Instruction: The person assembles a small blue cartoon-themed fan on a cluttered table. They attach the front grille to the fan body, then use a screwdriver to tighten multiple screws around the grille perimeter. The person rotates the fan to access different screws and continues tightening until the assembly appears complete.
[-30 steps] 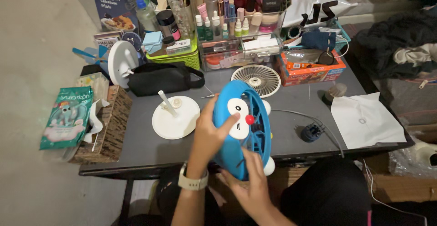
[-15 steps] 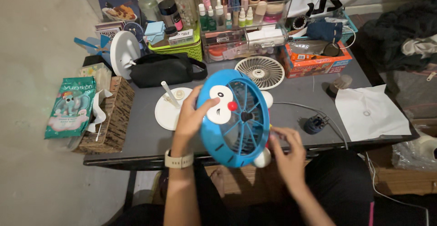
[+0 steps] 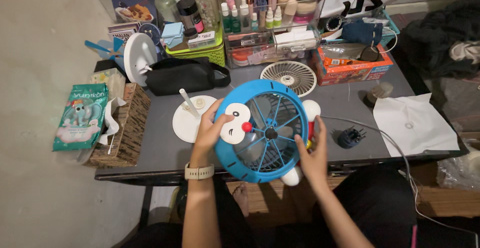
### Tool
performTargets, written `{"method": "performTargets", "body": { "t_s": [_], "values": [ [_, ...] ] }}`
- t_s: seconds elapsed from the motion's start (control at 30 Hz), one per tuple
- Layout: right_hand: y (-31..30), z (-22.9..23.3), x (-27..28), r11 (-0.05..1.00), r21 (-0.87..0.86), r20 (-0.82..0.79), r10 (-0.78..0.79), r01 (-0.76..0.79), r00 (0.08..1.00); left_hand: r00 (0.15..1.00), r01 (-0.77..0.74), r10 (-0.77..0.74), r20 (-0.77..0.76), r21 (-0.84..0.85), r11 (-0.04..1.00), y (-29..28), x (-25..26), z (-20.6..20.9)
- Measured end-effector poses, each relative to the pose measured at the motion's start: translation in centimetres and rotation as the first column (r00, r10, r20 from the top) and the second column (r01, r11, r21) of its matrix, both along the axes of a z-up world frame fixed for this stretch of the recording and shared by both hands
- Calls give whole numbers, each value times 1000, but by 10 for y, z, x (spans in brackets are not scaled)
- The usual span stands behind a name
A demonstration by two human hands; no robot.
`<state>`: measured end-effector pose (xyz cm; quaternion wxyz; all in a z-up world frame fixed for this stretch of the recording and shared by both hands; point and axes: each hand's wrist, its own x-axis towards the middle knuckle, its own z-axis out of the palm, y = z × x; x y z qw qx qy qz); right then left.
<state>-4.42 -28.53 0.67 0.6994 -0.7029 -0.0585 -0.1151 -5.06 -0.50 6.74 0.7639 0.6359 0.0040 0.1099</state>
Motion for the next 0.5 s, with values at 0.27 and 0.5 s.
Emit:
{"method": "performTargets", "body": {
  "t_s": [0.27,0.5],
  "values": [
    [-29,8,-15,992,-125,-27,25,-28,999,997,-6,4,-81,-20,1000,-1,8,-15],
    [-50,29,-51,969,-247,-283,-64,-8,957,978,189,-152,-146,289,938,-4,49,-3]
  ]
}}
